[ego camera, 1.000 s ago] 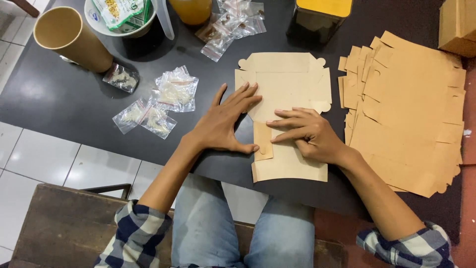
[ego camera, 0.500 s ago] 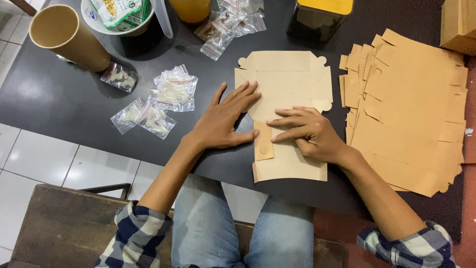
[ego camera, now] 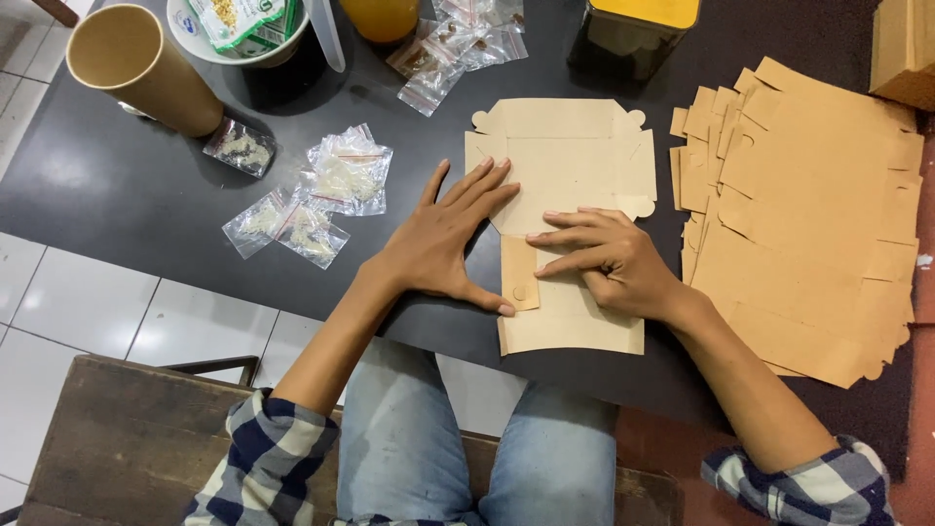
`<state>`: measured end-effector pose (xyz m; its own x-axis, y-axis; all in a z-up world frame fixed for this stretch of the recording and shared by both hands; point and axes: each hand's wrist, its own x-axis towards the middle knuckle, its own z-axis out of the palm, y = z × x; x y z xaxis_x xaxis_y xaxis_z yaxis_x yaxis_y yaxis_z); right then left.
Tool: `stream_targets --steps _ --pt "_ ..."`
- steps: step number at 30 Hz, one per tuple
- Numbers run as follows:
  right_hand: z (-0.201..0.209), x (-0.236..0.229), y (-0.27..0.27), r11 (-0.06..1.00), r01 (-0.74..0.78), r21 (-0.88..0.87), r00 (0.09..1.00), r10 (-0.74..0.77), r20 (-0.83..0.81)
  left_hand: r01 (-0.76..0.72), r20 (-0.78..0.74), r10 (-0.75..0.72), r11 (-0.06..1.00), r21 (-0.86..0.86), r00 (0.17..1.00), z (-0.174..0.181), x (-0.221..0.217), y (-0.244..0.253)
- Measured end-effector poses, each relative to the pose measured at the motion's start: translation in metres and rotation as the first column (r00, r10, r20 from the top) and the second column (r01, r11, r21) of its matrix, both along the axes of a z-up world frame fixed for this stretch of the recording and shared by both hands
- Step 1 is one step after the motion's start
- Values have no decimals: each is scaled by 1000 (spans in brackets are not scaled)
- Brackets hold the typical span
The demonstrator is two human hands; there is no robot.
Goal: The person folds flat cardboard box blanks into three-dimensional boxes by hand. They repeatedly fold the side flaps and tuck the locking tabs into slots to secure the box shape, then place the finished boxes into a stack.
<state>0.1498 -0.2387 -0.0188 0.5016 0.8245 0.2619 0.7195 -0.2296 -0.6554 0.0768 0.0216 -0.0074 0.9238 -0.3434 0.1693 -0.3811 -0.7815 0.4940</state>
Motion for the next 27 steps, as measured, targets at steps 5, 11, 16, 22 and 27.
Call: stream_targets --steps 5,11,16,22,27 --pt "0 0 -1 1000 -1 -6 1000 1 -3 -9 -17 8 1000 -18 1000 -10 5 1" --pt "-2 1 -1 1000 -6 -9 1000 6 -2 -11 -20 10 999 -51 1000 -15 6 3" --pt "0 0 0 1000 -1 -2 1000 1 -9 -25 -6 25 998 -52 1000 -18 8 2" --pt "0 -1 1 1000 4 7 1000 -4 -3 -40 14 41 996 -75 999 -19 8 2" --pt "0 -1 1 1000 3 18 1000 -3 5 -21 33 23 997 -69 999 -18 6 3"
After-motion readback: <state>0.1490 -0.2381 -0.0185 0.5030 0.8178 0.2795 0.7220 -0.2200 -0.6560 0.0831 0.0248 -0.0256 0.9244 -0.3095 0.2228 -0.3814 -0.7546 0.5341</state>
